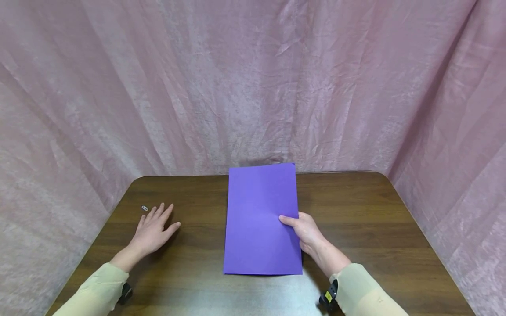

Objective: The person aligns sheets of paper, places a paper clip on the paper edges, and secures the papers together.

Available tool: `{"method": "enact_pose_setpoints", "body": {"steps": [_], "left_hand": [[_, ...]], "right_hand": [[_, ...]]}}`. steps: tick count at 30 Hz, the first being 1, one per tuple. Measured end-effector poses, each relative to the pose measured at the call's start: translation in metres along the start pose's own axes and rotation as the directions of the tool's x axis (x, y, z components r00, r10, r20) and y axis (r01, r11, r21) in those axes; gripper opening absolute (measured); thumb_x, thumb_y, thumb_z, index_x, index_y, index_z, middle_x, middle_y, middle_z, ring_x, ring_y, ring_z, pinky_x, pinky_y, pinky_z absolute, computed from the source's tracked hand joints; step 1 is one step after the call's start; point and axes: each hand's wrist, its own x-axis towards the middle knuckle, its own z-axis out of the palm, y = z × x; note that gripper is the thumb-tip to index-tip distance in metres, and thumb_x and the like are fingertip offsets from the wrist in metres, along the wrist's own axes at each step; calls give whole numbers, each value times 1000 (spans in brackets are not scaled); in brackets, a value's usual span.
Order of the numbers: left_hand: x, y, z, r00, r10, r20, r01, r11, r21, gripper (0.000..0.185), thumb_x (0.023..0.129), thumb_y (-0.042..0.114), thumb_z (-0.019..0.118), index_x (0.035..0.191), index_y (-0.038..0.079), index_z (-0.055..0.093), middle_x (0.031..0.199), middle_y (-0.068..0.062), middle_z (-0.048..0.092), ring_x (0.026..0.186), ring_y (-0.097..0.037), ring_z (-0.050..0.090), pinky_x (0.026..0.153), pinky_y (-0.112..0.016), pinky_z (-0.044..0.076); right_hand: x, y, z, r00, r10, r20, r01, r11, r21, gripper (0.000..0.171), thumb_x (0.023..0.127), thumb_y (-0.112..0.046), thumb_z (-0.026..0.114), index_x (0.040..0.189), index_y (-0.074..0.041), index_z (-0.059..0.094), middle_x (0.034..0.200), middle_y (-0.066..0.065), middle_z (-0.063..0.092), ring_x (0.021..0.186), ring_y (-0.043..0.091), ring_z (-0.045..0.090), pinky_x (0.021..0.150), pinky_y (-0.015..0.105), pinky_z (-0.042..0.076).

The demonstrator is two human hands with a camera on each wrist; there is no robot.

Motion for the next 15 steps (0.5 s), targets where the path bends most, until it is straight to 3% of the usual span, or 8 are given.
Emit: {"method": "enact_pose_setpoints", "body": {"steps": [15], "left_hand": [[-10, -55, -7, 992, -123, 22, 123, 992, 14, 88, 103, 62, 43, 162, 0, 21, 163, -34, 12, 145, -61, 8, 109, -80, 1]], "right_hand": [[2, 0, 0, 1000, -1, 2, 1, 1000, -2, 9, 97, -12, 69, 104, -8, 65, 85, 6, 75, 77, 21, 74, 69, 37, 60]]}}
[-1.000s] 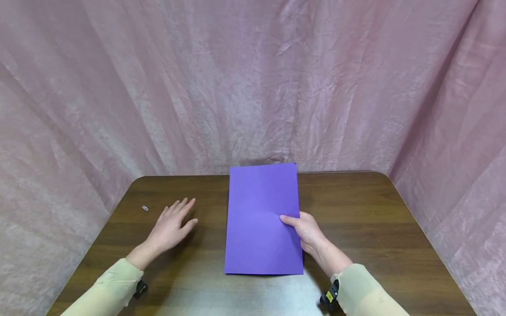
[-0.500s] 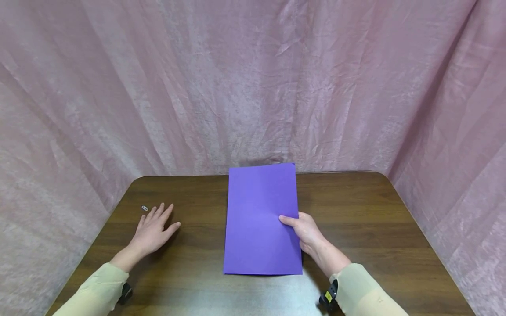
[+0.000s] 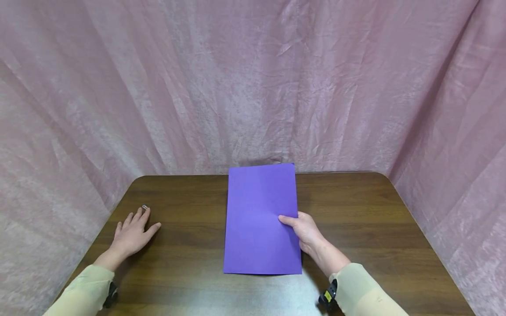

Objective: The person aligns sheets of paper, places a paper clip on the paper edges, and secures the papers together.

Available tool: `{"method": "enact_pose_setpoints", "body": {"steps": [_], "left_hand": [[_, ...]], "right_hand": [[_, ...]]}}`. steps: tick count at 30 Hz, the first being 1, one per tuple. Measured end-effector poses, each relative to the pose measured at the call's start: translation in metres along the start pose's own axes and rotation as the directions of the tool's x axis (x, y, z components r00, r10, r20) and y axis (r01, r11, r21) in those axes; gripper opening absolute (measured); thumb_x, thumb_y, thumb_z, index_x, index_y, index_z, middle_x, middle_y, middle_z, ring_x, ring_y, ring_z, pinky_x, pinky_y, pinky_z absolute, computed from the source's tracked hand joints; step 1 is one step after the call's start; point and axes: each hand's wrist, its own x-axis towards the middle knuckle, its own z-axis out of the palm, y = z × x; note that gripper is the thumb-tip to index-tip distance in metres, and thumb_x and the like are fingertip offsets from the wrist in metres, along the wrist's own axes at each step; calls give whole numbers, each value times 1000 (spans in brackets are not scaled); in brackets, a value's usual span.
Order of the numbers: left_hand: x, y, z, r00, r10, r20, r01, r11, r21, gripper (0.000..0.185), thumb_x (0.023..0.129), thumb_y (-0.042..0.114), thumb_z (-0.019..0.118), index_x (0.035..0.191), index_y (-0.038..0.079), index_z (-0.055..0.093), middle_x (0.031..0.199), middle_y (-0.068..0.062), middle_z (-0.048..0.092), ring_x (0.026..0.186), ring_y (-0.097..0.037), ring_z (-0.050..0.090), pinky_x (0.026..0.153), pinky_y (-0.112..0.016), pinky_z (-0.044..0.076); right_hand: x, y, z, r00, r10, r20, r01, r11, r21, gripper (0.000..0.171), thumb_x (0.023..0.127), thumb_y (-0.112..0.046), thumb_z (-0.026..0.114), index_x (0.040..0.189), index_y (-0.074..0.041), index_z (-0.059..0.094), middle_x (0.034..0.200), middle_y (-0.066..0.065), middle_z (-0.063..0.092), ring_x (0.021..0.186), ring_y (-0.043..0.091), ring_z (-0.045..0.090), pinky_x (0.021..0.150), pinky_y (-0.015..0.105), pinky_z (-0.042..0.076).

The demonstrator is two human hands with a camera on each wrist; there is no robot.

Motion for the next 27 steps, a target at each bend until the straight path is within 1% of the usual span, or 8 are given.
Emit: {"method": "enact_pose_setpoints", "body": {"steps": [5, 9, 15, 22, 27], "left_hand": [[3, -13, -4, 999, -35, 26, 35, 999, 3, 92, 103, 65, 38, 161, -3, 17, 162, -37, 10, 145, -62, 5, 108, -80, -1], [5, -18, -7, 998, -48, 39, 49, 999, 1, 92, 104, 65, 37, 160, -5, 17, 162, -37, 8, 144, -62, 3, 108, -80, -2], [9, -20, -8, 999, -25, 34, 24, 1000, 14, 89, 104, 63, 37, 161, -4, 19, 163, -34, 10, 145, -61, 5, 109, -79, -1], [17, -24, -6, 999, -4, 40, 3, 1000, 25, 90, 104, 66, 34, 161, -2, 18, 165, -31, 10, 147, -59, 4, 110, -78, -3], [19, -25, -4, 999, 20, 41, -22, 999, 33, 89, 105, 65, 33, 161, -3, 18, 165, -30, 12, 147, -58, 5, 110, -78, -1]], "right_hand": [[-1, 0, 0, 1000, -2, -7, 2, 1000, -5, 11, 97, -12, 70, 105, -8, 65, 85, 6, 75, 77, 21, 74, 69, 37, 60], [-1, 0, 0, 1000, -2, -8, 2, 1000, -9, 12, 96, -13, 70, 106, -7, 64, 86, 6, 75, 77, 21, 74, 69, 37, 60], [-1, 0, 1, 1000, -1, -4, 1, 1000, -12, 13, 96, -14, 71, 106, -7, 64, 86, 6, 75, 77, 21, 74, 69, 38, 60], [-1, 0, 1, 1000, -3, -9, 3, 1000, -18, 12, 96, -13, 70, 105, -7, 65, 85, 6, 75, 76, 21, 73, 68, 37, 60], [-2, -1, 1, 1000, -7, -12, 7, 1000, -24, 12, 96, -13, 70, 104, -6, 65, 84, 7, 75, 76, 21, 73, 68, 37, 60]]}}
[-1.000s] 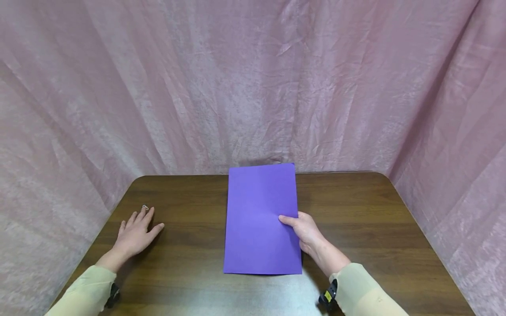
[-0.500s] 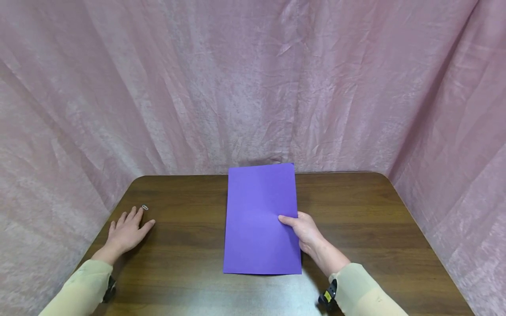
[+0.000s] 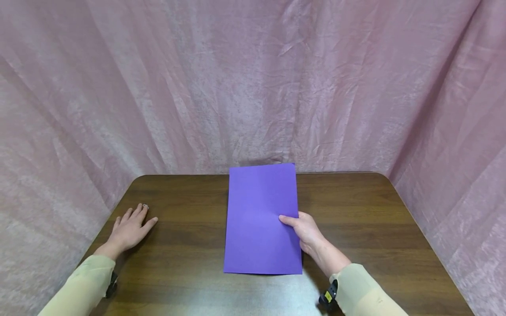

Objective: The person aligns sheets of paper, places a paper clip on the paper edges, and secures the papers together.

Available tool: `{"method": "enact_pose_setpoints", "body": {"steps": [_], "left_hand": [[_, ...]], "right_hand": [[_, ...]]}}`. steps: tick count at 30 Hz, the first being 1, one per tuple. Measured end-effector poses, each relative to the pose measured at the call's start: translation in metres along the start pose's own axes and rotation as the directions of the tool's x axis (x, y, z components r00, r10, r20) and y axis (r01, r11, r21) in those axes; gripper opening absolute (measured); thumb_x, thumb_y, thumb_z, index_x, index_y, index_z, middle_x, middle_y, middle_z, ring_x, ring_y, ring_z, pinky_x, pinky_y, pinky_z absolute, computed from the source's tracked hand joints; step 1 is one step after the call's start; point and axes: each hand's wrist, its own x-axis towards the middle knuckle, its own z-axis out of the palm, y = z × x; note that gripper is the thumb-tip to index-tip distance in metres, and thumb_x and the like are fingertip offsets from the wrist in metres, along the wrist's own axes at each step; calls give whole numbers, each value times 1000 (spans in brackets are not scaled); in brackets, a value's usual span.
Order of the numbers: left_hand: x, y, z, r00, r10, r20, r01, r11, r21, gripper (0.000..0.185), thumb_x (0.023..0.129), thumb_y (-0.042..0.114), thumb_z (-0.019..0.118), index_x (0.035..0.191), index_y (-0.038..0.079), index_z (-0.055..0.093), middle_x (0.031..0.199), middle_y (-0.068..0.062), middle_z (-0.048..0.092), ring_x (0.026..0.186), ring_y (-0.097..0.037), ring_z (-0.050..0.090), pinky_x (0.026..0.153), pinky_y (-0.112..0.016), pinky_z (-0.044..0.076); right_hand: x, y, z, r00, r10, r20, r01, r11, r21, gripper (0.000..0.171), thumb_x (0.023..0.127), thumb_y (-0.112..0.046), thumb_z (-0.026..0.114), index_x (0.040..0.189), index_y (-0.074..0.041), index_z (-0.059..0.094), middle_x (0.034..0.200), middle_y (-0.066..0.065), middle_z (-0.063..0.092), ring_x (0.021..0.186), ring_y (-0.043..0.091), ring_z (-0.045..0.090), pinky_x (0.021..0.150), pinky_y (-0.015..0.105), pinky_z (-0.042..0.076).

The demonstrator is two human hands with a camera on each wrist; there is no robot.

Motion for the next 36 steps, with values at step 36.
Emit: {"method": "enact_pose_setpoints", "body": {"steps": [36], "left_hand": [[1, 10, -1, 999, 21, -24, -22, 1000, -10, 88, 106, 63, 31, 157, -9, 27, 163, -32, 17, 144, -59, 15, 113, -74, 6]], "right_hand": [[-3, 2, 1, 1000, 6, 5, -6, 1000, -5, 14, 96, -13, 70, 107, -6, 65, 86, 7, 75, 77, 21, 74, 68, 38, 60]]}}
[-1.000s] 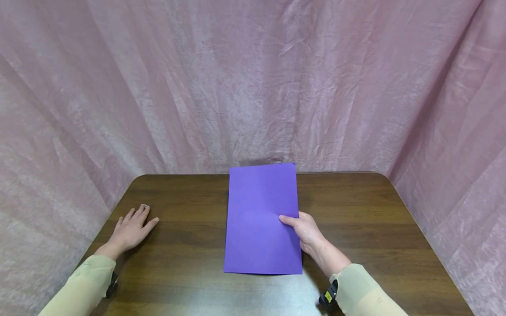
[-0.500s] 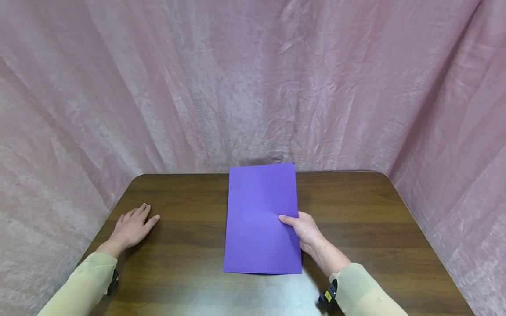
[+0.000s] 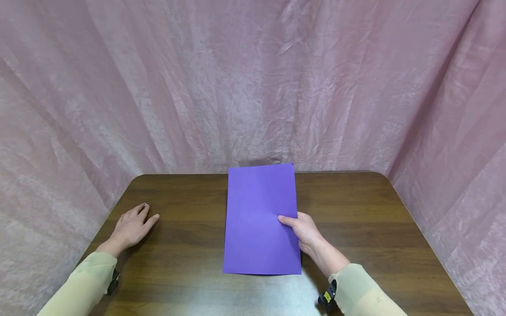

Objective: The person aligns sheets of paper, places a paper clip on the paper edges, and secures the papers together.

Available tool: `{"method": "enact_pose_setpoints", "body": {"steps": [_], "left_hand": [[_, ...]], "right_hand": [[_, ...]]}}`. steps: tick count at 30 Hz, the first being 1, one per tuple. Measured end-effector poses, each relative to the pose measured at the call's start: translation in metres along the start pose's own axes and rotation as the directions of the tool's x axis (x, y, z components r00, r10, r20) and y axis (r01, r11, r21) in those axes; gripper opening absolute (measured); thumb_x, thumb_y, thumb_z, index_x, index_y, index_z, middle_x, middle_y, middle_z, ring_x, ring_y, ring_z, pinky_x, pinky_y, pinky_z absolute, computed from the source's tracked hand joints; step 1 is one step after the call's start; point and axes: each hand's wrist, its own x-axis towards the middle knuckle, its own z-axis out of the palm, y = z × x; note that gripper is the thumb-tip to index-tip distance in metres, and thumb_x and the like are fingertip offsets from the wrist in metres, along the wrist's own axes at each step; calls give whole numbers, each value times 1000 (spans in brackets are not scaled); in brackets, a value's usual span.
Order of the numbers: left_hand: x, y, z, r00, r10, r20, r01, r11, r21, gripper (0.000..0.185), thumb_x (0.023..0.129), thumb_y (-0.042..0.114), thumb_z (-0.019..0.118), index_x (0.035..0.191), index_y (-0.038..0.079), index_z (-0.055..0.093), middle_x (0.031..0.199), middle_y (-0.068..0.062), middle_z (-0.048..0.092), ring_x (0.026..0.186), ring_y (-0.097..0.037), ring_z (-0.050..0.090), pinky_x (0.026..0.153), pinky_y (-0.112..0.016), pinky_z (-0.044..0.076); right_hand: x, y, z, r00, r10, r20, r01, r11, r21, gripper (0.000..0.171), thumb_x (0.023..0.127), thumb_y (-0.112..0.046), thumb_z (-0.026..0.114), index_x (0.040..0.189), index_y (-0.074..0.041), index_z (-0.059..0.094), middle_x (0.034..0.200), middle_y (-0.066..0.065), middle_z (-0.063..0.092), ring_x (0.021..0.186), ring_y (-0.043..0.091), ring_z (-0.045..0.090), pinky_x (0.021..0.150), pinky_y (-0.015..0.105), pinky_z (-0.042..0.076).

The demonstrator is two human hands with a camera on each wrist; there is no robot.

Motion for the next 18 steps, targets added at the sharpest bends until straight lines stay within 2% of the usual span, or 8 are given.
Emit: {"method": "enact_pose_setpoints", "body": {"steps": [9, 18], "left_hand": [[2, -2, -2, 999, 4, 44, -5, 1000, 15, 88, 106, 63, 30, 157, -9, 26, 163, -33, 16, 147, -56, 11, 113, -75, 4], [5, 3, -2, 1000, 5, 30, -5, 1000, -4, 86, 107, 61, 29, 156, -10, 29, 161, -34, 21, 146, -57, 14, 112, -75, 6]], "right_hand": [[-1, 1, 1, 1000, 5, 11, -5, 1000, 20, 9, 97, -12, 69, 104, -7, 65, 85, 7, 75, 77, 21, 74, 68, 38, 60], [-1, 0, -1, 1000, -5, 14, 5, 1000, 21, 9, 97, -12, 69, 103, -8, 66, 85, 7, 75, 76, 21, 74, 68, 37, 60]]}}
